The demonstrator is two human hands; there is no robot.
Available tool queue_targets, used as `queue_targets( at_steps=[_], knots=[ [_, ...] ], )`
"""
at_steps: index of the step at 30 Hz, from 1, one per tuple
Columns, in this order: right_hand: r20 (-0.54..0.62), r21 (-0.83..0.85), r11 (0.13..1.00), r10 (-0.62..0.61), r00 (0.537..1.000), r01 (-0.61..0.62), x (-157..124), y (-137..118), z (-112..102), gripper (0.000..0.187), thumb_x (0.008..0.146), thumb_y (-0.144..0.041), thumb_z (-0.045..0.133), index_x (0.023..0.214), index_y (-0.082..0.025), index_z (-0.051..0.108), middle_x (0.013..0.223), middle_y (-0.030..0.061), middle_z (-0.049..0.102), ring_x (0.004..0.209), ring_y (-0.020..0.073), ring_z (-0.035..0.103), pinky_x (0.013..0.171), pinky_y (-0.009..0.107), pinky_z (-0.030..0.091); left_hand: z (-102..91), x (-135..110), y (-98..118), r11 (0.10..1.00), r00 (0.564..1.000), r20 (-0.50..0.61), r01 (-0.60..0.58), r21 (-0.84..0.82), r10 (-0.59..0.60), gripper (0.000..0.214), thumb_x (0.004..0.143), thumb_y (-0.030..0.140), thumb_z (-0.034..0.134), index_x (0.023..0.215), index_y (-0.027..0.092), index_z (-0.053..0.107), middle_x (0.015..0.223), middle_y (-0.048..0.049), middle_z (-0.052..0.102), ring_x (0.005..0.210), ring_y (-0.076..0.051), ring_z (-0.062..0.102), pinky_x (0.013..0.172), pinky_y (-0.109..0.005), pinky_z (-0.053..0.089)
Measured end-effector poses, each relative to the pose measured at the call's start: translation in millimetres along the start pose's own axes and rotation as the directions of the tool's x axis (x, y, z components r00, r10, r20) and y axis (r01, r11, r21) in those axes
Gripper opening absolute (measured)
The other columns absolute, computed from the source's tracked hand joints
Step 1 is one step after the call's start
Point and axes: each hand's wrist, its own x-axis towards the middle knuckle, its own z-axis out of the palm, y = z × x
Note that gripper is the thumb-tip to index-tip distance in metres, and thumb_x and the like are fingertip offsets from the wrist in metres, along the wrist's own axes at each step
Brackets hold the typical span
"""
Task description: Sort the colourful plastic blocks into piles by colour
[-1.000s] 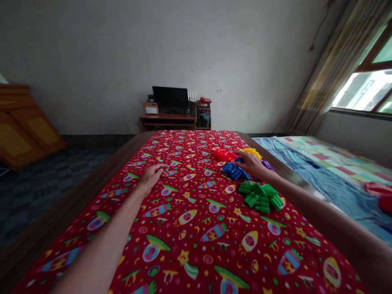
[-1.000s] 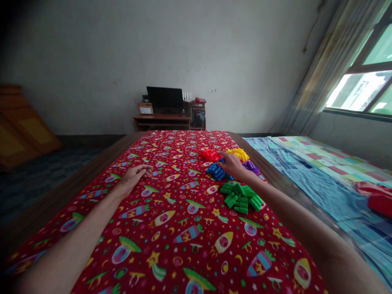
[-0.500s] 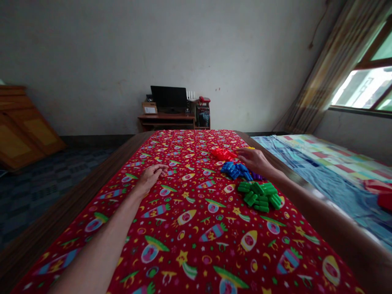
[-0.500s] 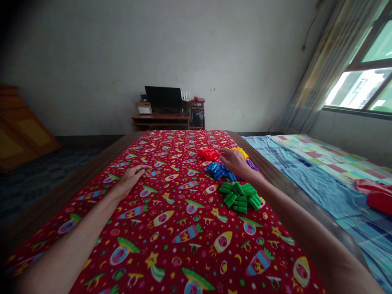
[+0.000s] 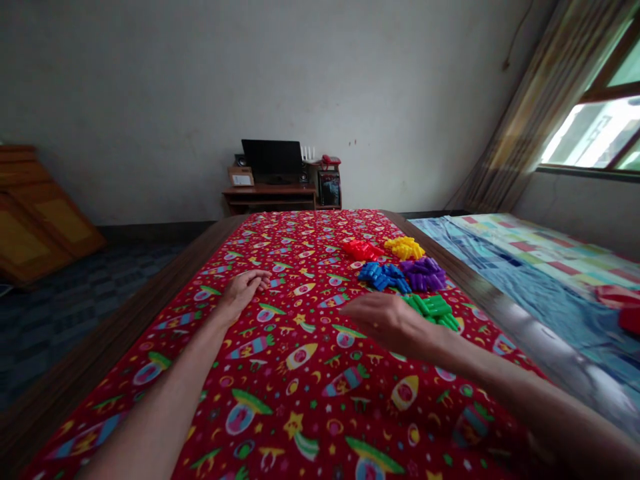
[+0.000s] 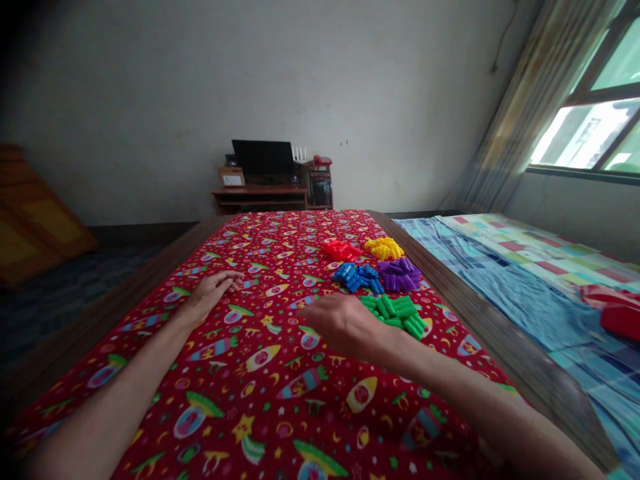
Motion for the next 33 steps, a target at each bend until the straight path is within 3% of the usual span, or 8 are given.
queue_targets(
  at_steps=[2, 5, 7, 9, 16, 21, 24, 33],
  knots=[
    [-0.043, -0.108, 0.967, 0.229, 0.972, -0.233, 5.1, 29.0, -27.2, 0.028, 0.095, -0.022, 0.041, 0.096, -0.019, 0.069, 0.08, 0.006, 0.068, 0.068, 0.0131, 0.058, 0.061, 0.024, 0.039, 0.1, 0.2, 0.0, 1.0, 1.0, 0.002, 0.001, 0.005, -0.001, 0.028, 0.067, 0.034, 0.053, 0.082, 0.017, 0.068, 0.076, -0.0038, 0.067, 0.067, -0.017, 0.061, 0.063, -0.027, 0.05],
    [0.043, -0.359, 0.773, 0.574, 0.818, -0.524, 3.3, 74.6, -57.9, 0.031, 0.092, -0.026, 0.045, 0.076, -0.015, 0.069, 0.067, 0.0066, 0.064, 0.058, 0.0131, 0.053, 0.054, 0.026, 0.032, 0.2, 0.9, -0.4, 1.0, 1.0, 0.002, -0.002, 0.008, 0.002, 0.027, 0.067, 0.034, 0.053, 0.081, 0.017, 0.069, 0.076, -0.0038, 0.068, 0.067, -0.017, 0.061, 0.062, -0.027, 0.05],
    [0.092, -0.486, 0.652, 0.701, 0.707, -0.583, -4.2, 96.4, -64.3, 0.03, 0.09, -0.028, 0.048, 0.074, -0.014, 0.07, 0.069, 0.0089, 0.064, 0.06, 0.015, 0.054, 0.054, 0.027, 0.031, 0.3, 1.6, -0.8, 1.0, 1.0, 0.005, -0.01, 0.006, 0.01, 0.026, 0.067, 0.033, 0.053, 0.081, 0.017, 0.069, 0.075, -0.0038, 0.068, 0.065, -0.017, 0.061, 0.062, -0.027, 0.05],
    [0.118, -0.537, 0.606, 0.743, 0.659, -0.587, -12.8, 109.0, -61.6, 0.027, 0.089, -0.028, 0.05, 0.077, -0.015, 0.07, 0.075, 0.011, 0.066, 0.065, 0.0171, 0.057, 0.055, 0.027, 0.033, 0.2, 2.1, -1.0, 1.0, 1.0, 0.008, -0.019, 0.001, 0.019, 0.026, 0.068, 0.033, 0.053, 0.08, 0.017, 0.069, 0.074, -0.0042, 0.068, 0.064, -0.017, 0.061, 0.062, -0.027, 0.05],
    [0.128, -0.427, 0.728, 0.636, 0.761, -0.537, -16.8, 118.8, -43.2, 0.026, 0.082, -0.01, 0.047, 0.096, -0.013, 0.07, 0.086, 0.0122, 0.07, 0.076, 0.019, 0.062, 0.064, 0.025, 0.04, 0.1, 2.7, -0.7, 1.0, 1.0, 0.012, -0.015, 0.019, 0.015, 0.026, 0.069, 0.03, 0.053, 0.082, 0.016, 0.07, 0.073, -0.0046, 0.069, 0.064, -0.017, 0.062, 0.062, -0.027, 0.051],
    [0.204, -0.491, 0.711, 0.655, 0.728, -0.503, -10.8, 121.8, -32.7, 0.035, 0.08, -0.005, 0.044, 0.103, -0.013, 0.069, 0.097, 0.0156, 0.07, 0.086, 0.0219, 0.064, 0.071, 0.027, 0.044, 0.3, 2.7, -1.1, 0.999, 0.999, 0.024, -0.03, 0.036, 0.029, 0.026, 0.069, 0.031, 0.051, 0.081, 0.017, 0.069, 0.073, -0.0045, 0.068, 0.064, -0.017, 0.062, 0.062, -0.027, 0.051],
    [0.246, -0.51, 0.73, 0.631, 0.736, -0.456, -8.3, 122.7, -27.5, 0.04, 0.078, -0.003, 0.045, 0.11, -0.011, 0.067, 0.105, 0.0164, 0.069, 0.093, 0.0225, 0.064, 0.075, 0.027, 0.045, 0.0, 2.7, -0.9, 0.998, 0.999, 0.031, -0.038, 0.046, 0.036, 0.026, 0.069, 0.031, 0.051, 0.08, 0.017, 0.069, 0.072, -0.004, 0.068, 0.065, -0.017, 0.062, 0.063, -0.027, 0.051],
    [0.28, -0.404, 0.783, 0.597, 0.752, -0.472, -0.6, 119.5, -27.7, 0.034, 0.077, 0.0, 0.045, 0.098, -0.006, 0.07, 0.085, 0.0116, 0.071, 0.074, 0.0147, 0.061, 0.063, 0.021, 0.04, -0.3, 3.0, -1.7, 0.996, 0.998, 0.034, -0.056, 0.067, 0.054, 0.026, 0.069, 0.031, 0.05, 0.08, 0.016, 0.069, 0.071, -0.003, 0.066, 0.064, -0.016, 0.061, 0.063, -0.026, 0.052]
  ],
)
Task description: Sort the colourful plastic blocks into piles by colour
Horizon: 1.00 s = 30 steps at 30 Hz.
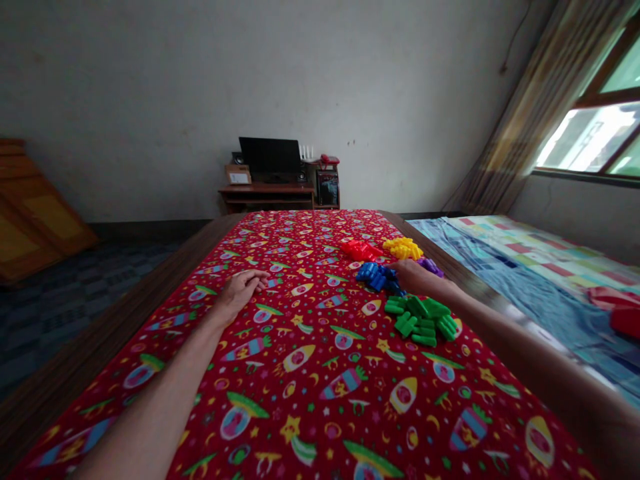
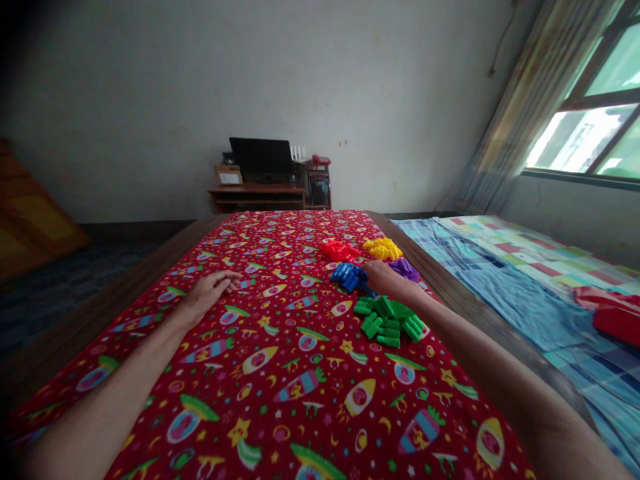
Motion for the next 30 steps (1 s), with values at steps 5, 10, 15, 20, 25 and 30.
queue_targets(
  at_steps=[5, 10, 15, 20, 25, 30],
  knots=[
    [-0.017, 0.047, 0.999, 0.007, 1.0, -0.007, -1.9, -1.7, -1.8, 0.031, 0.077, -0.001, 0.046, 0.093, -0.009, 0.071, 0.08, 0.0108, 0.071, 0.07, 0.0157, 0.061, 0.061, 0.023, 0.04, 0.4, 0.1, -1.9, 1.0, 1.0, -0.004, -0.004, 0.005, 0.004, 0.026, 0.069, 0.031, 0.05, 0.082, 0.016, 0.068, 0.069, -0.002, 0.065, 0.063, -0.016, 0.061, 0.062, -0.026, 0.051],
    [-0.077, 0.121, 0.992, -0.017, 0.997, 0.026, -5.8, 0.3, -5.4, 0.028, 0.083, -0.009, 0.046, 0.092, -0.014, 0.073, 0.079, 0.0099, 0.071, 0.071, 0.0187, 0.062, 0.067, 0.027, 0.043, 0.2, -0.1, -3.6, 1.0, 1.0, -0.001, -0.007, 0.01, 0.007, 0.029, 0.07, 0.033, 0.049, 0.084, 0.016, 0.067, 0.066, -0.0012, 0.063, 0.062, -0.016, 0.061, 0.061, -0.027, 0.051],
    [-0.186, 0.103, 0.989, 0.12, 0.975, -0.102, -12.5, -1.5, -17.3, 0.03, 0.08, -0.002, 0.044, 0.089, -0.011, 0.071, 0.073, 0.0102, 0.068, 0.063, 0.016, 0.058, 0.059, 0.026, 0.037, 0.1, 0.4, -4.5, 1.0, 1.0, -0.001, -0.015, 0.027, 0.015, 0.029, 0.071, 0.034, 0.048, 0.084, 0.017, 0.067, 0.067, -0.0016, 0.064, 0.062, -0.016, 0.061, 0.061, -0.027, 0.051],
    [-0.343, 0.242, 0.946, -0.126, 0.931, 0.217, -39.2, -48.7, -4.8, 0.027, 0.084, -0.007, 0.046, 0.099, -0.013, 0.068, 0.064, 0.0006, 0.061, 0.053, 0.0086, 0.047, 0.052, 0.021, 0.03, -1.0, 2.5, -4.9, 0.997, 0.999, 0.013, -0.038, 0.061, 0.037, 0.029, 0.071, 0.033, 0.048, 0.083, 0.017, 0.069, 0.073, -0.004, 0.068, 0.064, -0.017, 0.062, 0.062, -0.028, 0.052],
    [-0.32, 0.235, 0.807, -0.462, 0.827, 0.542, -50.9, -132.0, 38.2, 0.023, 0.088, -0.013, 0.049, 0.105, -0.016, 0.063, 0.08, 0.0034, 0.065, 0.065, 0.0114, 0.053, 0.058, 0.022, 0.037, -0.2, 3.5, -5.9, 0.99, 0.999, 0.02, -0.052, 0.132, 0.05, 0.03, 0.071, 0.033, 0.047, 0.081, 0.018, 0.07, 0.075, -0.005, 0.069, 0.063, -0.018, 0.063, 0.062, -0.028, 0.052],
    [-0.399, 0.093, 0.746, -0.579, 0.711, 0.659, -31.0, -171.2, 59.9, 0.027, 0.098, -0.03, 0.039, 0.113, -0.017, 0.058, 0.118, 0.0127, 0.059, 0.106, 0.0204, 0.054, 0.09, 0.032, 0.045, 1.1, 3.4, -3.6, 0.967, 0.997, 0.043, -0.073, 0.244, 0.064, 0.031, 0.071, 0.031, 0.042, 0.079, 0.02, 0.07, 0.069, -0.0032, 0.068, 0.061, -0.018, 0.062, 0.062, -0.029, 0.052]
  ],
)
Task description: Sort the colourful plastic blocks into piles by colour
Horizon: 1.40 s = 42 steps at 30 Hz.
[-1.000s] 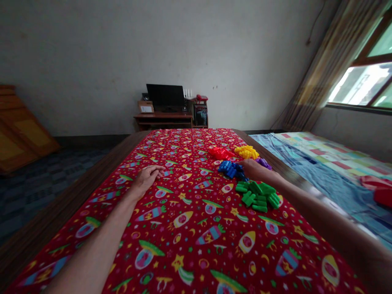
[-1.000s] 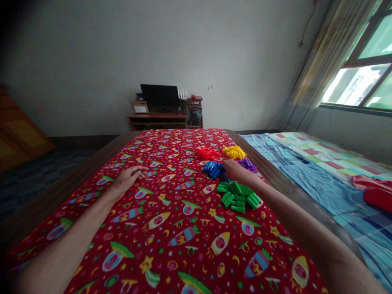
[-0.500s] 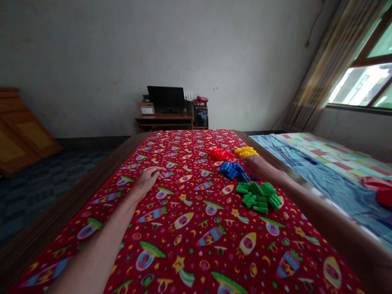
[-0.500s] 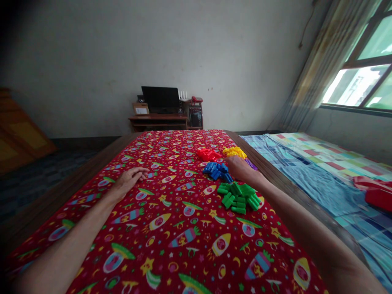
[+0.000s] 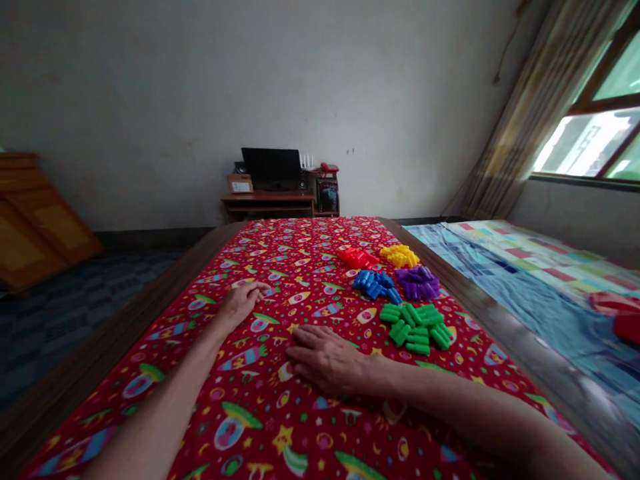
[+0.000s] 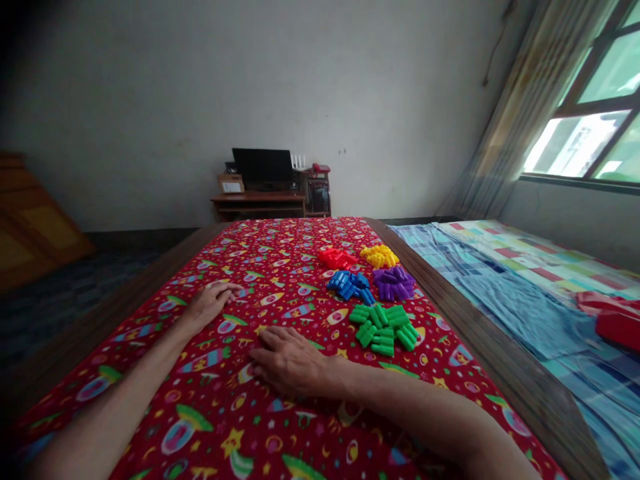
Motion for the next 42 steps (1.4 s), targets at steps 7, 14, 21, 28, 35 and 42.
queue_targets(
  at_steps=[7, 14, 21, 28, 35, 42],
  knots=[
    [0.002, -0.001, 1.0, -0.021, 1.0, 0.021, -1.4, 3.0, -0.3, 0.027, 0.099, -0.03, 0.037, 0.111, -0.015, 0.056, 0.129, 0.0139, 0.055, 0.121, 0.0217, 0.048, 0.104, 0.035, 0.039, -0.3, 1.6, -2.5, 0.997, 1.0, 0.01, -0.016, 0.075, 0.015, 0.034, 0.072, 0.032, 0.04, 0.078, 0.02, 0.071, 0.064, -0.0018, 0.065, 0.06, -0.018, 0.061, 0.06, -0.027, 0.051],
    [-0.027, 0.017, 1.0, -0.013, 1.0, 0.013, -0.8, 2.1, 0.5, 0.026, 0.099, -0.03, 0.037, 0.108, -0.015, 0.057, 0.129, 0.0145, 0.056, 0.12, 0.0218, 0.049, 0.102, 0.036, 0.042, -4.9, -2.4, 12.3, 0.991, 0.999, 0.03, -0.03, 0.127, 0.027, 0.033, 0.073, 0.034, 0.04, 0.078, 0.021, 0.071, 0.063, -0.0022, 0.065, 0.061, -0.019, 0.062, 0.061, -0.027, 0.05],
    [-0.038, 0.017, 1.0, -0.021, 0.999, 0.021, -0.4, 4.7, 0.1, 0.027, 0.099, -0.031, 0.037, 0.107, -0.015, 0.057, 0.125, 0.0135, 0.057, 0.118, 0.0215, 0.05, 0.101, 0.034, 0.042, -6.5, -3.1, 21.0, 0.986, 0.999, 0.038, -0.028, 0.164, 0.022, 0.031, 0.071, 0.032, 0.04, 0.074, 0.022, 0.07, 0.066, -0.0037, 0.067, 0.063, -0.02, 0.063, 0.061, -0.027, 0.051],
    [0.006, 0.101, 0.995, -0.027, 1.0, 0.026, -2.3, 2.1, -4.8, 0.024, 0.097, -0.028, 0.042, 0.106, -0.015, 0.059, 0.117, 0.0132, 0.061, 0.108, 0.0214, 0.055, 0.095, 0.034, 0.046, -5.7, -2.6, 16.3, 0.983, 0.999, 0.04, -0.029, 0.18, 0.022, 0.032, 0.071, 0.033, 0.04, 0.076, 0.022, 0.069, 0.071, -0.0054, 0.069, 0.065, -0.021, 0.064, 0.065, -0.029, 0.052],
    [-0.409, 0.319, 0.93, 0.309, 0.859, -0.183, -20.1, 65.4, -106.9, 0.038, 0.097, -0.034, 0.041, 0.127, -0.02, 0.059, 0.13, 0.0113, 0.06, 0.119, 0.0228, 0.057, 0.098, 0.039, 0.047, -6.3, -2.0, 13.4, 0.98, 0.998, 0.033, -0.052, 0.194, 0.046, 0.032, 0.072, 0.034, 0.04, 0.075, 0.022, 0.07, 0.068, -0.0054, 0.069, 0.064, -0.022, 0.064, 0.063, -0.028, 0.052],
    [-0.476, 0.771, 0.509, 0.86, 0.183, -0.382, -117.2, 220.7, -140.6, 0.091, 0.085, -0.078, 0.006, 0.136, -0.019, 0.051, 0.14, 0.0155, 0.052, 0.13, 0.0264, 0.049, 0.101, 0.044, 0.045, -6.1, -0.4, 8.8, 0.983, 0.998, 0.037, -0.052, 0.178, 0.046, 0.031, 0.071, 0.034, 0.042, 0.075, 0.024, 0.07, 0.07, -0.0048, 0.071, 0.065, -0.022, 0.065, 0.061, -0.027, 0.051]
  ],
)
